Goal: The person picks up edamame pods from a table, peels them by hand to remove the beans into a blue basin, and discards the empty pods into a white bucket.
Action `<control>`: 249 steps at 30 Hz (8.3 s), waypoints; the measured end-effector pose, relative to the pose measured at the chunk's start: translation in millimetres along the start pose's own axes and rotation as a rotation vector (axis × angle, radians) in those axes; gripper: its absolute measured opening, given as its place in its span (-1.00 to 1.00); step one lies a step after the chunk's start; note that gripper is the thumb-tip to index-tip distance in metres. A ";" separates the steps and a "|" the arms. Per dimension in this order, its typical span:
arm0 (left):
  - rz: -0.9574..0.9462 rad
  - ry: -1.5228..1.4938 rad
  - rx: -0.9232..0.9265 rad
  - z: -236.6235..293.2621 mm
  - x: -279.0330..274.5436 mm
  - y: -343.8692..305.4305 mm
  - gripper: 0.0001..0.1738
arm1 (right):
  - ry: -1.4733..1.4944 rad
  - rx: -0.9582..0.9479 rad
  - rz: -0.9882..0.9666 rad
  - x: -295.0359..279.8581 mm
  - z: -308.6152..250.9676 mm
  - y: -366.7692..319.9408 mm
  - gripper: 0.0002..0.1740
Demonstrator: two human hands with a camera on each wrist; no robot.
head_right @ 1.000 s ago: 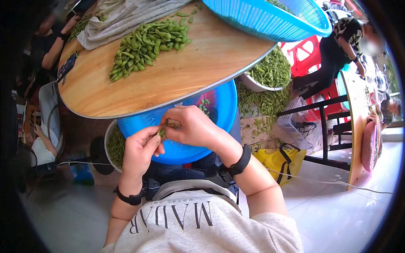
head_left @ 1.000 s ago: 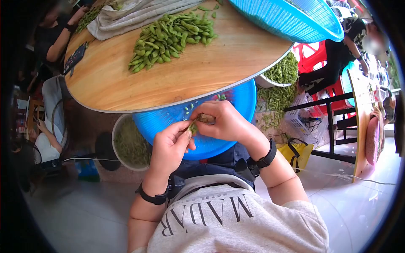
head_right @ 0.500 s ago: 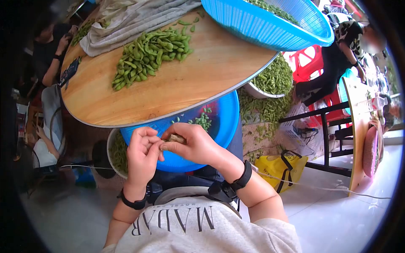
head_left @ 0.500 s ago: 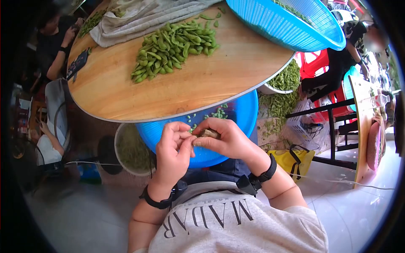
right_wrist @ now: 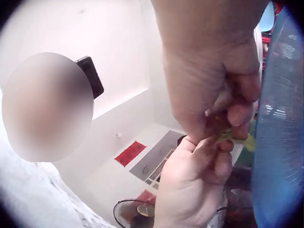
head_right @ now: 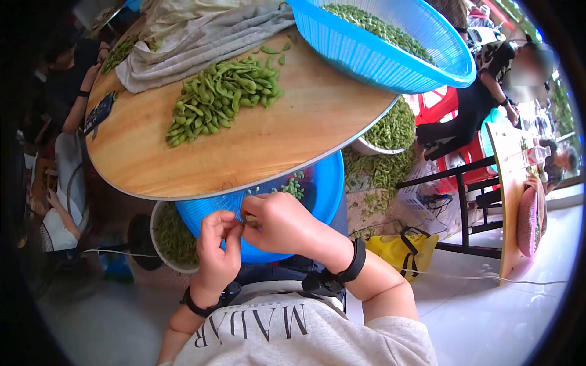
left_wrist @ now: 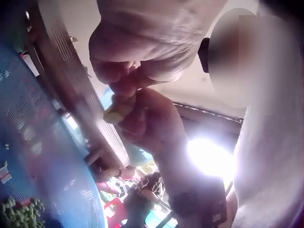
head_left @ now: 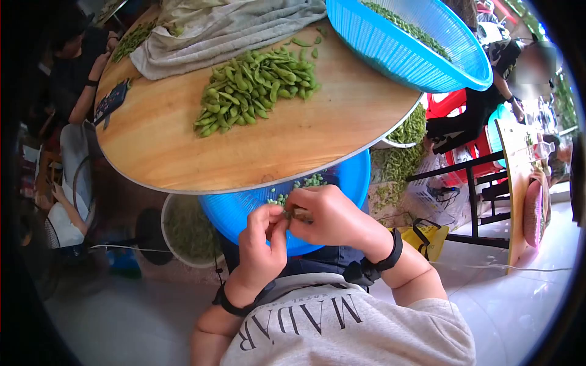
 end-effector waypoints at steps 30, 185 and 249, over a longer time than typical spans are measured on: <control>0.200 0.305 -0.026 12.7 -74.8 15.7 -0.87 | -0.383 0.095 0.471 -98.5 41.9 95.4 -0.74; 0.106 0.432 0.321 60.2 -13.4 13.3 -0.89 | 0.712 0.039 0.030 3.0 1.5 -4.7 -0.67; 0.222 0.229 -0.096 -5.5 -57.2 1.2 -0.86 | -0.146 -0.103 0.033 -26.6 -17.6 -7.8 -0.70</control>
Point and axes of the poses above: each hand's wrist, its own y-axis towards the middle knuckle, its own x-axis out of the palm, z = x × y, the point moved 8 cm from there along y, towards the middle knuckle, and after that the axes turned 9 degrees about -z, right-handed, at the moved point
